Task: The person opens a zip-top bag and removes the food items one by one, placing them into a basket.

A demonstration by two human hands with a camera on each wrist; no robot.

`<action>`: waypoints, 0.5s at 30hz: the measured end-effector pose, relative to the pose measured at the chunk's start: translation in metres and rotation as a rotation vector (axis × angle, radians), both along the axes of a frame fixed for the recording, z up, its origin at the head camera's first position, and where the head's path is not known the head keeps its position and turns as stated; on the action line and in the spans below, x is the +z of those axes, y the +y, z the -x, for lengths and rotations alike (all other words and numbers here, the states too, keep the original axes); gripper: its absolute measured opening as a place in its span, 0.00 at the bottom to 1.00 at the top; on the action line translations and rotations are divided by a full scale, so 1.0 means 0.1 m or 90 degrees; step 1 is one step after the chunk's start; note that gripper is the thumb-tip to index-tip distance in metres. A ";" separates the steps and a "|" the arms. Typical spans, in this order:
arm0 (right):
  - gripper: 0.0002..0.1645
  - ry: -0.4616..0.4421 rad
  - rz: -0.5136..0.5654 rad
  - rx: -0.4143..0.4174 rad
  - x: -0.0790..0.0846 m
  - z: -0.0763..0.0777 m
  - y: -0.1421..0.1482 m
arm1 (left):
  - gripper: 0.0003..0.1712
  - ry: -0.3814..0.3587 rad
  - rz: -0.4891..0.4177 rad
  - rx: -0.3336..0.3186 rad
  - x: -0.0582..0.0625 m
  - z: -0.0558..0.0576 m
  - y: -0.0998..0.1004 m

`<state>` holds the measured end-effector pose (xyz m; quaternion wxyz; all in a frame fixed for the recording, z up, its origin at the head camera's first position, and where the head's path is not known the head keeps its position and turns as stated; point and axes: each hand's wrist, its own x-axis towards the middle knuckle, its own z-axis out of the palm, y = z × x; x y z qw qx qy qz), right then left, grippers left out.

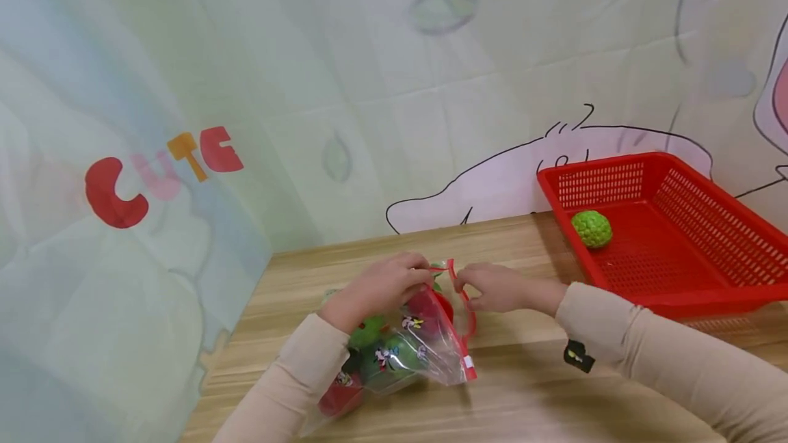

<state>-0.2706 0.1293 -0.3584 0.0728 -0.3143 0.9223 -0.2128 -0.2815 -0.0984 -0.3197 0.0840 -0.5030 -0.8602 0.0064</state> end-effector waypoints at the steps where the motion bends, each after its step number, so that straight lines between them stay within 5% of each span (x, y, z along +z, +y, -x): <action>1: 0.17 -0.020 0.014 0.002 -0.07 -0.01 -0.06 | 0.10 0.000 0.000 0.000 0.00 0.00 0.00; 6: 0.28 -0.069 0.105 -0.011 -0.38 0.02 -0.29 | 0.10 0.002 -0.009 -0.001 -0.03 -0.01 -0.02; 15: 0.38 0.081 0.218 0.009 -0.72 0.09 -0.47 | 0.10 0.006 -0.035 -0.022 -0.05 0.01 -0.01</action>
